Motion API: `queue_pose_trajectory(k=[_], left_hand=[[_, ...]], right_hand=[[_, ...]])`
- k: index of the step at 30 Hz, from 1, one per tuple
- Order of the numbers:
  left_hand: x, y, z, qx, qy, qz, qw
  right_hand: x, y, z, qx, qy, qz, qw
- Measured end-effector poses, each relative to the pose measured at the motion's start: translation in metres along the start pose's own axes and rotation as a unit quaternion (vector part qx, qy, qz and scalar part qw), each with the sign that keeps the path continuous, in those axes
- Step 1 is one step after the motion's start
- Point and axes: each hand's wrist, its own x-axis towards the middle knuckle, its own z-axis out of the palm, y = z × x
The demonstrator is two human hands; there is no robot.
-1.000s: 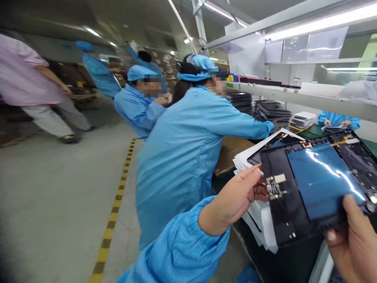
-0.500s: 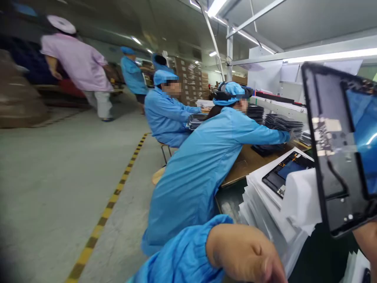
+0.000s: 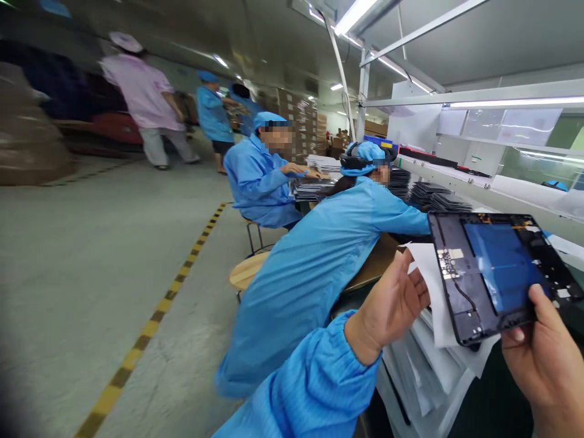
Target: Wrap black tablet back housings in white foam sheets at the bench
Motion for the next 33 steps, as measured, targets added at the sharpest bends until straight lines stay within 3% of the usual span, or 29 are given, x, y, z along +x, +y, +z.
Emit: queue_pose_trajectory(k=[3, 8, 14, 17, 24, 31, 33], left_hand=[[0.011, 0.006, -0.011, -0.003, 0.037, 0.027, 0.999], [0.023, 0.012, -0.029, 0.050, 0.086, 0.009, 0.995], [0.037, 0.023, -0.036, 0.232, 0.115, -0.006, 0.966], [0.044, 0.028, -0.041, 0.312, 0.164, -0.007, 0.936], [0.041, 0.030, -0.057, 0.406, 0.223, 0.013, 0.886], [0.028, 0.029, -0.062, 0.413, 0.294, 0.008, 0.862], [0.026, 0.028, -0.068, 0.407, 0.314, 0.015, 0.858]], right_hand=[[0.013, 0.016, 0.002, -0.048, 0.025, 0.033, 0.998], [0.033, 0.036, -0.001, -0.120, 0.061, 0.081, 0.988], [0.039, 0.042, -0.012, -0.207, 0.056, 0.106, 0.971], [0.034, 0.040, -0.013, -0.256, 0.036, 0.120, 0.959], [0.032, 0.030, -0.019, -0.400, 0.020, 0.164, 0.901], [0.040, 0.024, -0.033, -0.544, -0.002, 0.135, 0.828], [0.042, 0.024, -0.040, -0.555, -0.022, 0.125, 0.822]])
